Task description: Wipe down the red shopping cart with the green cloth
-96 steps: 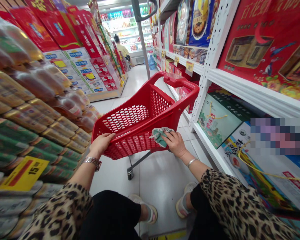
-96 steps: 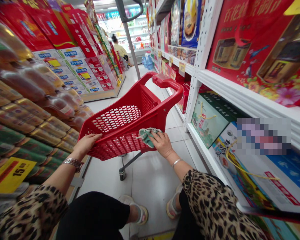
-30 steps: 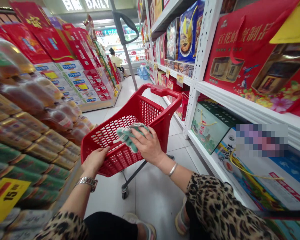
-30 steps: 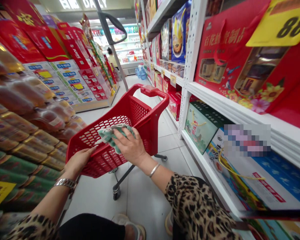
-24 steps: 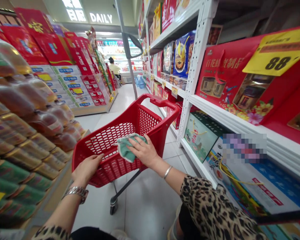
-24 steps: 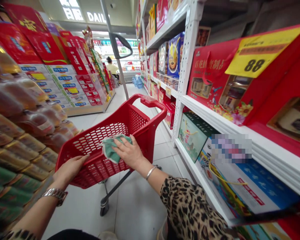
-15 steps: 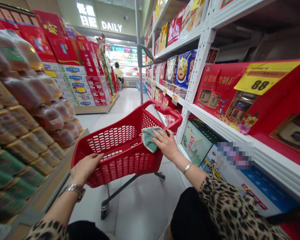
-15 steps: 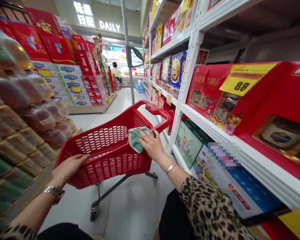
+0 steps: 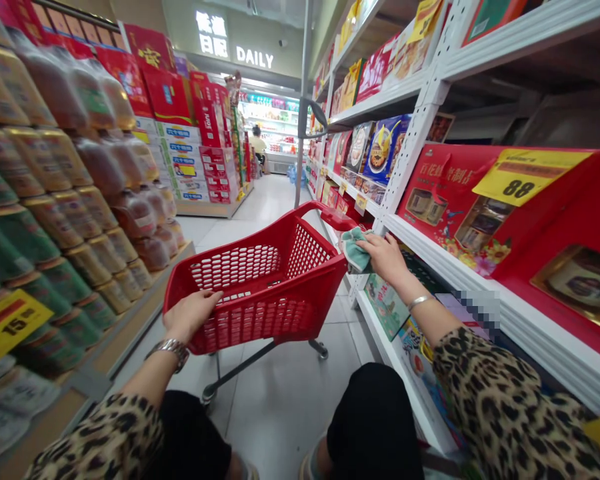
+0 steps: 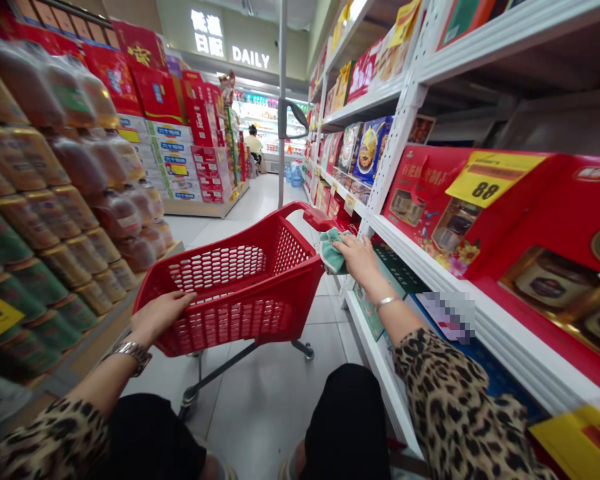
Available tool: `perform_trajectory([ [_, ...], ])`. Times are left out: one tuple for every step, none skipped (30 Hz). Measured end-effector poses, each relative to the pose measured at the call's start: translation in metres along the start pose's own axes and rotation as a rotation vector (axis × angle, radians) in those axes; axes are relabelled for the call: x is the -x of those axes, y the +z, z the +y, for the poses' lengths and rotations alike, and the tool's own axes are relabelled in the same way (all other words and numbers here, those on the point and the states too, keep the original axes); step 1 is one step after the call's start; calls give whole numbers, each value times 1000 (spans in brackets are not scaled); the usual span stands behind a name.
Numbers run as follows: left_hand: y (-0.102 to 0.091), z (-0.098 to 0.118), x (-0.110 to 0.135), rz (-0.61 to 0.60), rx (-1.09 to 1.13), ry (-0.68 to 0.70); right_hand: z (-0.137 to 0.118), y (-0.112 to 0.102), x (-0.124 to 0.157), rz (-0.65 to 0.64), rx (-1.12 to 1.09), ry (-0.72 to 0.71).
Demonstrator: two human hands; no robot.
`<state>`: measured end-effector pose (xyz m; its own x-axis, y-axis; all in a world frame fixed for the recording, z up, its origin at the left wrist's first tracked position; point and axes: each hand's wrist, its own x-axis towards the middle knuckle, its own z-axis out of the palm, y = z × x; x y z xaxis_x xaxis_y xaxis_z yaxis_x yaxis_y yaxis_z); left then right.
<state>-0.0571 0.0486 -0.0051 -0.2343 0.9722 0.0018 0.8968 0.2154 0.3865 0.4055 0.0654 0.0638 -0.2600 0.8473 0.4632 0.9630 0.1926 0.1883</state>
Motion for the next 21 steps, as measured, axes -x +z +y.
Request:
perform_trajectory([
  [-1,0,2,-19,-7,-21,0,-2,-3,-12,-11,-4],
  [-2,0,4,-43,-14,-41,-2,-4,-5,-19,-21,-5],
  [-3,-2,5,-62,-19,-49,-4,-6,-7,-23,-31,-4],
  [-4,-4,6,-58,-18,-36,-7,-8,-9,-26,-43,-4],
  [-4,-8,6,-46,-13,-15,-10,-11,-10,-28,-56,-7],
  [-5,-13,6,-20,-7,13,-14,-14,-10,-31,-71,-12],
  [-4,-18,7,20,-2,42,-19,-18,-10,-34,-85,-18],
  [-3,-22,8,80,4,60,-24,-22,-9,-39,-95,-24],
  [-1,-26,9,161,15,69,-30,-26,-8,-44,-100,-31],
  [2,-28,12,253,33,72,-36,-31,-6,-48,-99,-38],
  [5,-28,15,340,60,73,-43,-35,-3,-53,-92,-45],
  [10,-25,18,415,95,78,-50,-40,0,-58,-81,-53],
  [15,-20,23,473,136,96,-59,-44,3,-61,-68,-65],
  [21,-12,28,505,177,143,-67,-48,7,-60,-54,-78],
  [28,-2,33,513,214,205,-76,-52,11,-50,-41,-89],
  [36,11,40,504,253,276,-86,-56,16,-34,-28,-102],
  [44,24,46,471,291,360,-97,-59,21,-12,-19,-113],
  [52,38,54,433,329,430,-108,-62,26,16,-13,-122],
  [60,52,61,388,356,486,-120,-65,31,43,-11,-130],
  [68,64,68,352,372,524,-133,-68,37,68,-13,-135],
  [74,74,75,346,385,536,-146,-71,42,92,-19,-136],
])
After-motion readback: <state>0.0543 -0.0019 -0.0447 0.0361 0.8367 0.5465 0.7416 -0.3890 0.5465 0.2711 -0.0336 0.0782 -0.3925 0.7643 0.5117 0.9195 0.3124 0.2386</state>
